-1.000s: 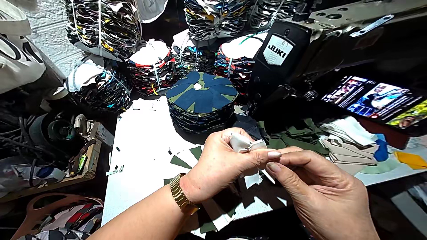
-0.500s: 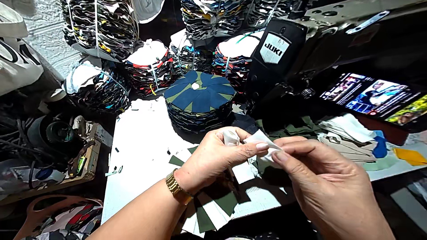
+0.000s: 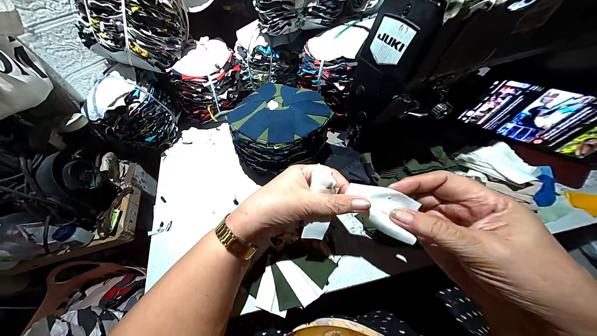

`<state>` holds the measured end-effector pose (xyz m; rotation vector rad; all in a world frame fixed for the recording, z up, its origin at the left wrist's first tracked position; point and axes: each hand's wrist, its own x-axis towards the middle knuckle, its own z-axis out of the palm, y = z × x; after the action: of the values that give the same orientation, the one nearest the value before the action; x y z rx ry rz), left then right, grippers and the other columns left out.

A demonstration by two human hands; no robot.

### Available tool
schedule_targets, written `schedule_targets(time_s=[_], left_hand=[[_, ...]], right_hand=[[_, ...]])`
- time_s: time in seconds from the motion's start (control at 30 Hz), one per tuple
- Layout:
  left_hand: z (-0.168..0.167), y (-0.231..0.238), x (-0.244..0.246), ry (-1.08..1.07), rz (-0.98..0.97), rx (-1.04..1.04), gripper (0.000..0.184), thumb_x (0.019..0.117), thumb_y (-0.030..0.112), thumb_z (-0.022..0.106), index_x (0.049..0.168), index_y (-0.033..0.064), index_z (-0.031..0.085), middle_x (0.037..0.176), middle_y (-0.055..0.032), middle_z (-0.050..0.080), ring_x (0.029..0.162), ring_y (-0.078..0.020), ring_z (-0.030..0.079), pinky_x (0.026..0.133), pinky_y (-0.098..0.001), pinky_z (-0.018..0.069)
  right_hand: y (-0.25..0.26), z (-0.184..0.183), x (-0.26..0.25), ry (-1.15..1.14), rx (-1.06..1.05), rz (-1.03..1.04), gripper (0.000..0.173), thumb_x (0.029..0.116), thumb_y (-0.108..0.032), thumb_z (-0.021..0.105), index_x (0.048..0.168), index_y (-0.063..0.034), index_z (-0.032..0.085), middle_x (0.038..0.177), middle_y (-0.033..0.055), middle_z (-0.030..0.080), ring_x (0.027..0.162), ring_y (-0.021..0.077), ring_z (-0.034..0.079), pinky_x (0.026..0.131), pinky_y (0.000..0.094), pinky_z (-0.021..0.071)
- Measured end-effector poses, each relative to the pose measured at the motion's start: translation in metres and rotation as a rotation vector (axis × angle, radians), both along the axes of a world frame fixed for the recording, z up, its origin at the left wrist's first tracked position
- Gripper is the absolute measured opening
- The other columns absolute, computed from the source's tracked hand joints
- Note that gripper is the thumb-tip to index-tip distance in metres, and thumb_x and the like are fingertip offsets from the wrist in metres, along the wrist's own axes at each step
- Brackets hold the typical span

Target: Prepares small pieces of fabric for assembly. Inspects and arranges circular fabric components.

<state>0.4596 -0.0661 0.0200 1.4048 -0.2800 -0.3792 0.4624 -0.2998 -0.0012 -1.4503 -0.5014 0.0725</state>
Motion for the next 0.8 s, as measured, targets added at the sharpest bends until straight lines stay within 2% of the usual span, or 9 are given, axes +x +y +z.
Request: schedule_targets(time_s=[0.1, 0.17, 0.2, 0.27, 0.37, 0.53, 0.63, 0.7, 0.8], left_hand=[[0.001, 0.002, 0.001, -0.019, 0.045, 0.001, 0.008, 0.0924, 0.0, 0.07, 0.091, 0.0052, 0.064, 0.076, -0.0036, 0.066, 0.063, -0.0032, 0.059, 0.056, -0.0161, 0.0472], [0.003, 0.002, 0.001, -0.022, 0.081, 0.019, 0.008, 0.0924, 0.0, 0.069, 0.091, 0.0049, 0.063, 0.075, -0.0046, 0.067, 0.061, -0.0032, 0.058, 0.054, -0.0155, 0.0449], [0.004, 0.002, 0.002, -0.033, 0.071, 0.026, 0.009, 0.0932, 0.0, 0.069, 0.092, 0.0048, 0.062, 0.075, -0.0045, 0.066, 0.062, -0.0039, 0.06, 0.055, -0.0159, 0.0469], [0.007, 0.004, 0.001, -0.071, 0.031, 0.026, 0.011, 0.0935, -0.003, 0.067, 0.099, 0.0025, 0.06, 0.079, -0.0059, 0.066, 0.067, -0.0076, 0.064, 0.061, -0.02, 0.055], [0.016, 0.014, -0.001, -0.134, -0.036, 0.075, 0.013, 0.0919, -0.006, 0.066, 0.097, 0.0019, 0.058, 0.075, -0.005, 0.065, 0.063, -0.0086, 0.064, 0.06, -0.0218, 0.0568], [0.027, 0.031, -0.003, -0.26, -0.236, 0.358, 0.012, 0.0867, -0.005, 0.073, 0.092, 0.0009, 0.063, 0.072, -0.0017, 0.066, 0.061, -0.0066, 0.065, 0.058, -0.0214, 0.0581], [0.026, 0.031, -0.011, -0.18, -0.3, 0.495, 0.012, 0.0859, -0.005, 0.074, 0.091, 0.0001, 0.065, 0.072, -0.0024, 0.068, 0.06, -0.006, 0.065, 0.056, -0.0212, 0.0577], [0.025, 0.031, -0.014, -0.102, -0.314, 0.631, 0.011, 0.0864, -0.003, 0.076, 0.092, -0.0002, 0.066, 0.071, -0.0031, 0.068, 0.058, -0.006, 0.065, 0.055, -0.0211, 0.0566], [0.022, 0.029, -0.016, -0.049, -0.324, 0.782, 0.011, 0.0882, 0.003, 0.078, 0.094, 0.0002, 0.069, 0.072, -0.0031, 0.069, 0.06, -0.0055, 0.066, 0.058, -0.0204, 0.0567]], right_hand=[[0.0, -0.003, 0.001, -0.049, -0.051, -0.097, 0.029, 0.0818, -0.005, 0.075, 0.11, -0.0122, 0.072, 0.088, 0.001, 0.072, 0.071, 0.0067, 0.069, 0.065, 0.0198, 0.0606], [0.002, -0.006, 0.002, -0.093, -0.078, -0.16, 0.027, 0.0821, -0.007, 0.076, 0.108, -0.0143, 0.072, 0.087, -0.0018, 0.071, 0.07, 0.0056, 0.067, 0.064, 0.0183, 0.0595], [0.004, -0.007, 0.002, -0.112, -0.072, -0.174, 0.026, 0.0828, -0.006, 0.075, 0.107, -0.0144, 0.071, 0.087, -0.0026, 0.07, 0.069, 0.0055, 0.067, 0.063, 0.0182, 0.0592], [0.006, -0.009, -0.001, -0.157, -0.071, -0.162, 0.026, 0.086, -0.007, 0.074, 0.11, -0.014, 0.069, 0.09, -0.0043, 0.07, 0.072, 0.0051, 0.068, 0.066, 0.0188, 0.0604], [0.011, -0.013, -0.006, -0.186, -0.072, -0.119, 0.028, 0.0865, -0.008, 0.074, 0.113, -0.013, 0.067, 0.094, -0.0037, 0.07, 0.074, 0.006, 0.068, 0.065, 0.0198, 0.0612], [0.023, -0.016, -0.03, -0.087, -0.194, -0.07, 0.026, 0.0855, -0.011, 0.075, 0.111, -0.0161, 0.069, 0.089, -0.004, 0.071, 0.068, 0.0066, 0.068, 0.059, 0.0205, 0.0605], [0.03, -0.025, -0.035, -0.114, -0.301, -0.077, 0.025, 0.0852, -0.016, 0.073, 0.11, -0.0189, 0.069, 0.083, -0.008, 0.068, 0.062, 0.0025, 0.062, 0.053, 0.016, 0.054], [0.034, -0.031, -0.037, -0.147, -0.357, -0.076, 0.026, 0.0848, -0.017, 0.072, 0.11, -0.0184, 0.068, 0.08, -0.0085, 0.067, 0.06, 0.0018, 0.061, 0.051, 0.0165, 0.0532], [0.04, -0.037, -0.038, -0.215, -0.438, -0.071, 0.029, 0.0836, -0.016, 0.069, 0.113, -0.0168, 0.067, 0.084, -0.0088, 0.067, 0.062, 0.0, 0.062, 0.053, 0.0166, 0.0547]])
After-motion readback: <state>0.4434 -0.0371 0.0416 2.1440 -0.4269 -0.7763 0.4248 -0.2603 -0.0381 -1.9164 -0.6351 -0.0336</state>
